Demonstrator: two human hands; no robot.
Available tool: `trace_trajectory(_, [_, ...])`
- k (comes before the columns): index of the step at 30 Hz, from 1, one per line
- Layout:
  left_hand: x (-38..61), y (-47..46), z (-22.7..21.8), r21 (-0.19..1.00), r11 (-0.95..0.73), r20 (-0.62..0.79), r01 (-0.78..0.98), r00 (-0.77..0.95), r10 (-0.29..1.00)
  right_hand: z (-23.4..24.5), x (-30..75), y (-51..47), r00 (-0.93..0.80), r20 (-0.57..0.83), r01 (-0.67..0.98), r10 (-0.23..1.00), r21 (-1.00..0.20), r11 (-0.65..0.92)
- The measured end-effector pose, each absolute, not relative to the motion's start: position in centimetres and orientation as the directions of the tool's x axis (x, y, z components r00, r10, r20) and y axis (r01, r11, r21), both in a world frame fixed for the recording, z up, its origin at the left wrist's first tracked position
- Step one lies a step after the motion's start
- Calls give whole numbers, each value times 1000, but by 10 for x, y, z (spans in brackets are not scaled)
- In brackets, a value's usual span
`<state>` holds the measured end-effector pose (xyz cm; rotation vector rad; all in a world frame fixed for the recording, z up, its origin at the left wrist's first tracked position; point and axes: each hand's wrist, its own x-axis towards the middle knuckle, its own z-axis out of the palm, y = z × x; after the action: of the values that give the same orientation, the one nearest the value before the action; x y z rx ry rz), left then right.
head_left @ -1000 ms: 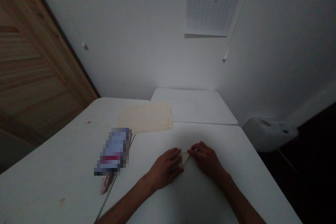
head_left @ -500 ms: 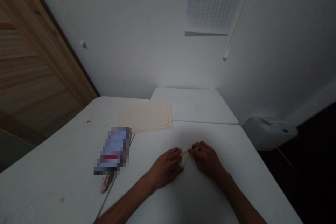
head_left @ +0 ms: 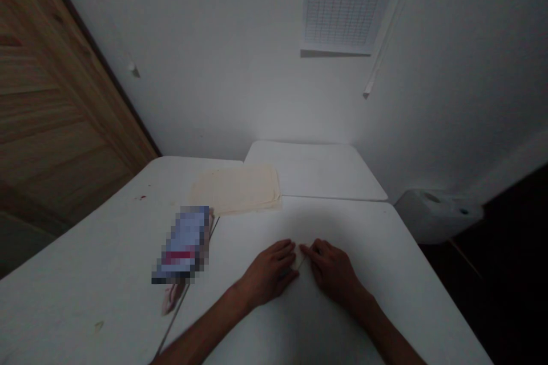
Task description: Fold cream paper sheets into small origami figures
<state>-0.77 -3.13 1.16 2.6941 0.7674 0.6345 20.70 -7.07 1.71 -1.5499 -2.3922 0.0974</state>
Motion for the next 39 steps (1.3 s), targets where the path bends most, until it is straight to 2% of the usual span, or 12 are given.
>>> trace_trajectory(19, [-7,-32,18,399,-813,337,424,756,561,15,190,-77,-253,176,959,951,-81,270])
trace_trajectory(35, [-7,-32,16,375,-821,341,431,759,554,9,199,-85,-83,288,982,954,-139,127])
trace_trajectory(39, [-8,-34,16,308,-824,339,476,754,562,9,199,-84,-82,305,983,949,-132,127])
